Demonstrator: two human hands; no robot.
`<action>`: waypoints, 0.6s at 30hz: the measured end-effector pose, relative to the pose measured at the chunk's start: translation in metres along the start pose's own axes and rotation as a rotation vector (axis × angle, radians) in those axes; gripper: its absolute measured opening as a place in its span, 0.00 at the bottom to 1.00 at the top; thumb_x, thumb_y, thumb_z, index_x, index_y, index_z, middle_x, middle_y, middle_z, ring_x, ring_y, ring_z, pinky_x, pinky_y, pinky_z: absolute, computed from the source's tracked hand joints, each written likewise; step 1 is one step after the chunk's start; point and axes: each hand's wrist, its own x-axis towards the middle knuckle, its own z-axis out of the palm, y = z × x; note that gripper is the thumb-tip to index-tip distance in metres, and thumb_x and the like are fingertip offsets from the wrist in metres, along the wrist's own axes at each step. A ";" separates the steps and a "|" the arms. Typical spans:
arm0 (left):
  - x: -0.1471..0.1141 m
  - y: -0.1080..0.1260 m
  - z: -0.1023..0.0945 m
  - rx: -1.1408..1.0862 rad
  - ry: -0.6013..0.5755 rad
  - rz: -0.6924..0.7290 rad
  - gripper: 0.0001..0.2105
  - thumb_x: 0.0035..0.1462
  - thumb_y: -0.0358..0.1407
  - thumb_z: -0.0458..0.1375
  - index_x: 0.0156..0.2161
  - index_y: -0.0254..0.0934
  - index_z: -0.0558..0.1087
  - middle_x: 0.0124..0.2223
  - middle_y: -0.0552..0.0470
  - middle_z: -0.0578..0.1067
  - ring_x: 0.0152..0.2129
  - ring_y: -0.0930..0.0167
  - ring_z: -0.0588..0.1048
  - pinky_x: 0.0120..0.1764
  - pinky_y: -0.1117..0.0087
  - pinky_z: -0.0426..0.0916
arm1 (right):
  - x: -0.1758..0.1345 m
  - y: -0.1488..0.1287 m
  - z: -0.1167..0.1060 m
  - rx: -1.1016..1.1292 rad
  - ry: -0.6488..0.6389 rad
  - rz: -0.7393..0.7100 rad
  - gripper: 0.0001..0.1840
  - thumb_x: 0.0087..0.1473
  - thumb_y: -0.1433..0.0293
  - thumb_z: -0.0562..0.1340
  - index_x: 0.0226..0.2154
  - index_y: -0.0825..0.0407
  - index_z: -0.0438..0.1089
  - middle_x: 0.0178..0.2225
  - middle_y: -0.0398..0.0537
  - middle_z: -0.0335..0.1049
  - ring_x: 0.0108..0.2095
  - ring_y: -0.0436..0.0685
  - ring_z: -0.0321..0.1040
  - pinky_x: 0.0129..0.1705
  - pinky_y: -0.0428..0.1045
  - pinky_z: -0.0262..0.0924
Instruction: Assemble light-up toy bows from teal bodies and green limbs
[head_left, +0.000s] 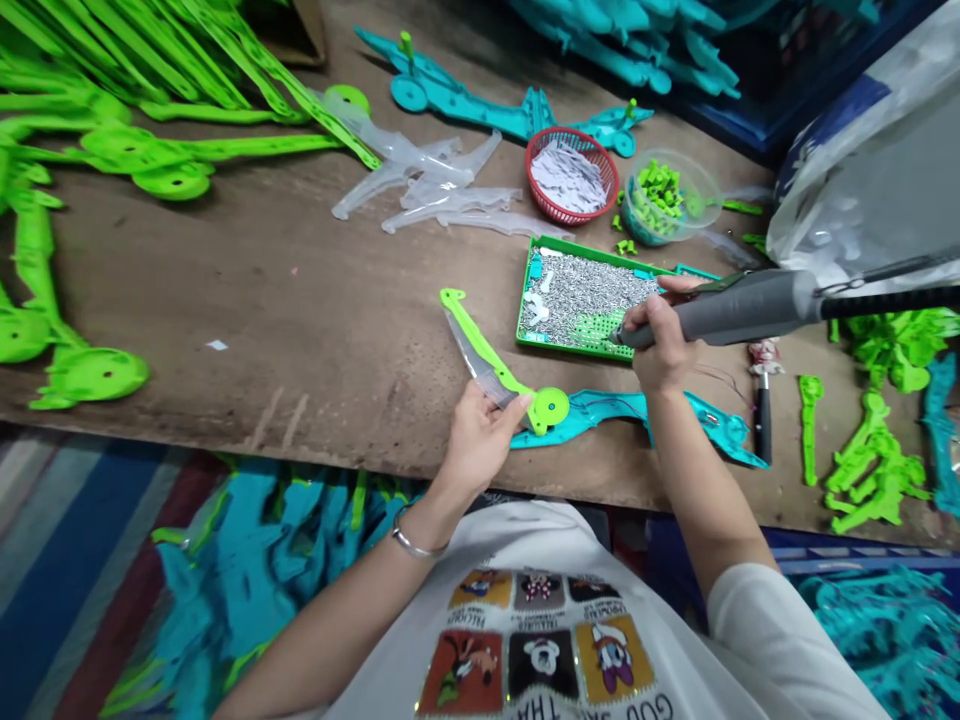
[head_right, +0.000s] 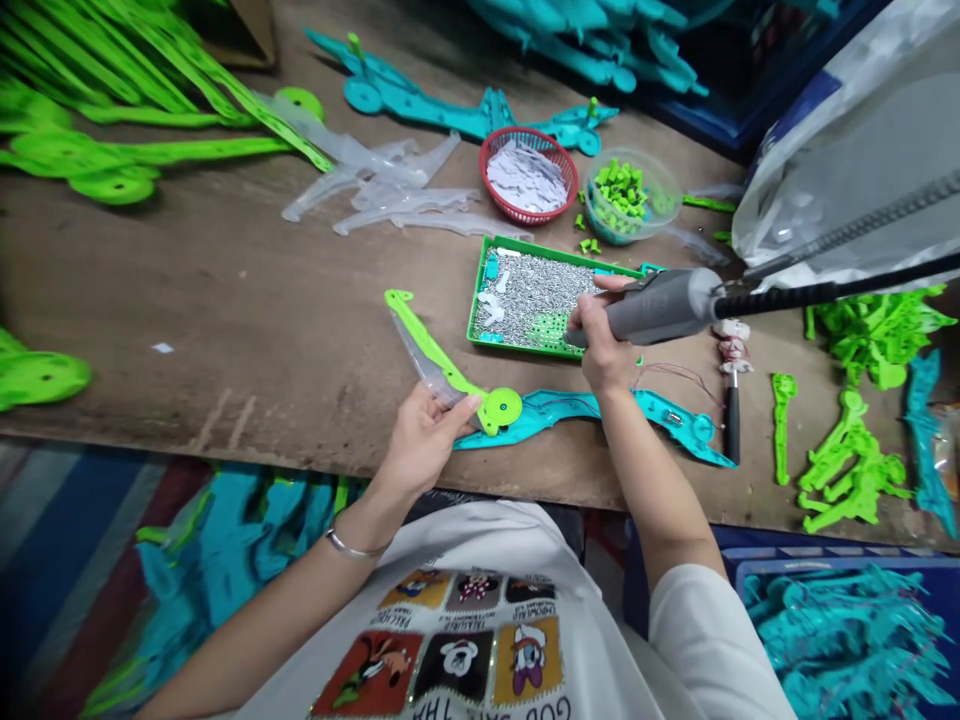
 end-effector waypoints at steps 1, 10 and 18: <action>0.000 0.000 0.000 -0.007 -0.002 -0.002 0.31 0.46 0.48 0.75 0.50 0.36 0.70 0.45 0.46 0.82 0.39 0.65 0.82 0.38 0.68 0.77 | 0.000 0.002 0.001 0.001 -0.014 0.038 0.34 0.52 0.34 0.58 0.42 0.43 0.74 0.27 0.47 0.65 0.34 0.61 0.72 0.44 0.59 0.71; 0.000 -0.001 0.000 -0.026 0.014 0.011 0.30 0.46 0.46 0.76 0.49 0.37 0.70 0.46 0.46 0.82 0.41 0.65 0.82 0.43 0.65 0.78 | 0.000 0.014 0.005 -0.037 -0.015 -0.034 0.32 0.53 0.36 0.56 0.44 0.42 0.71 0.26 0.45 0.64 0.31 0.60 0.71 0.39 0.57 0.70; 0.000 0.000 0.003 -0.029 0.009 0.023 0.29 0.45 0.47 0.76 0.48 0.37 0.70 0.43 0.48 0.82 0.40 0.66 0.82 0.43 0.65 0.78 | 0.003 0.014 0.009 0.063 -0.027 -0.042 0.27 0.51 0.39 0.62 0.42 0.41 0.65 0.24 0.40 0.60 0.25 0.56 0.65 0.34 0.55 0.65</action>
